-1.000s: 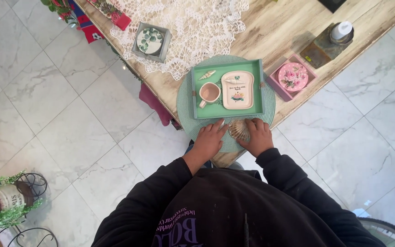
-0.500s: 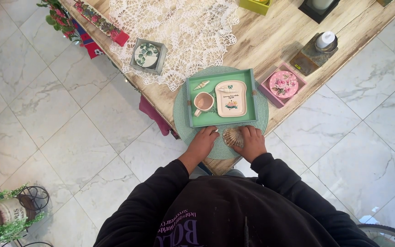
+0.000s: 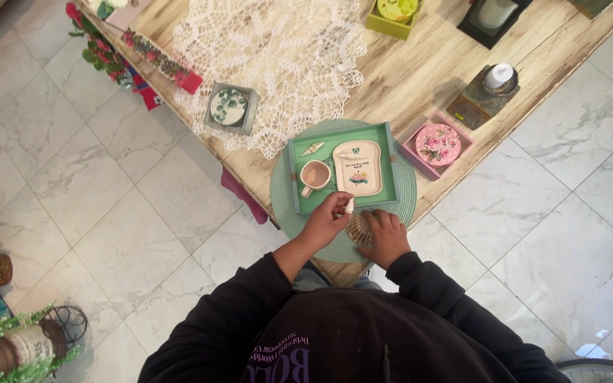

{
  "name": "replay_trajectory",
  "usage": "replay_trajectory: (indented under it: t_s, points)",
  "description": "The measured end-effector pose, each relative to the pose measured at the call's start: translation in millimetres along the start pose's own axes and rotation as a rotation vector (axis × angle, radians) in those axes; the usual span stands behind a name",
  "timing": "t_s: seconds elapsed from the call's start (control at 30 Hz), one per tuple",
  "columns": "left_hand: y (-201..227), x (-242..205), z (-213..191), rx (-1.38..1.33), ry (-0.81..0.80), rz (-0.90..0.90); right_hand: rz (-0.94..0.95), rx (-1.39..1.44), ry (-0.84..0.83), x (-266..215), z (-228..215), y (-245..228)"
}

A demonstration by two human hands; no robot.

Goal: The person is moving various components of a tea set, including mugs, a tray, and a decorative box, from a table to a storage shelf.

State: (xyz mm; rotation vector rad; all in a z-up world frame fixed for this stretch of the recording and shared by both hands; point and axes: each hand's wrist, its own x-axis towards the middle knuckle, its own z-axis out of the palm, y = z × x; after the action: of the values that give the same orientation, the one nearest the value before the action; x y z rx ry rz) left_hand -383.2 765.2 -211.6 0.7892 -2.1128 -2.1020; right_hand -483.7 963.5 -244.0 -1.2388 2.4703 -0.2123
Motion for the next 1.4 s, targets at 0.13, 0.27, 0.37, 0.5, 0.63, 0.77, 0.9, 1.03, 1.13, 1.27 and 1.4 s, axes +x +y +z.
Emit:
replay_trajectory:
  t_s: [0.13,0.27,0.37,0.5,0.63,0.77,0.9,1.03,1.13,1.27,1.4]
  points:
    - [-5.5,51.9,17.5,-0.001,-0.065,0.011,-0.062,-0.114,0.047,3.0,9.6,1.3]
    - [-15.6,92.0,32.5,0.309,0.002,0.029,-0.116,-0.133,0.127,4.5,20.5,5.4]
    - [-23.1,112.5,38.8,0.519,0.049,0.110,-0.169,-0.128,0.181,5.8,20.2,7.5]
    - [-30.2,123.2,41.2,0.780,0.092,0.317,-0.223,-0.108,0.196,4.0,8.1,8.9]
    - [-20.3,118.7,30.5,0.817,0.072,0.380,-0.188,-0.009,0.171,-4.1,6.5,14.5]
    - [-13.7,112.2,27.3,0.900,0.072,0.395,-0.136,0.414,0.172,-10.7,-0.6,29.4]
    - [-20.7,107.6,26.4,0.916,0.080,0.457,-0.160,0.731,0.240,-4.6,-36.7,48.1]
    - [-4.8,71.1,29.1,0.868,0.122,0.466,-0.136,0.667,0.332,33.2,-66.3,58.8]
    - [24.7,18.5,26.0,0.706,0.136,0.391,-0.177,0.510,0.423,68.9,-67.8,55.5]
    - [41.0,-46.1,3.0,0.571,0.096,0.239,-0.132,0.395,0.308,96.1,-56.4,41.1]
    - [25.5,-81.1,-29.2,0.447,0.106,0.144,-0.134,0.096,0.267,115.2,-45.6,40.2]
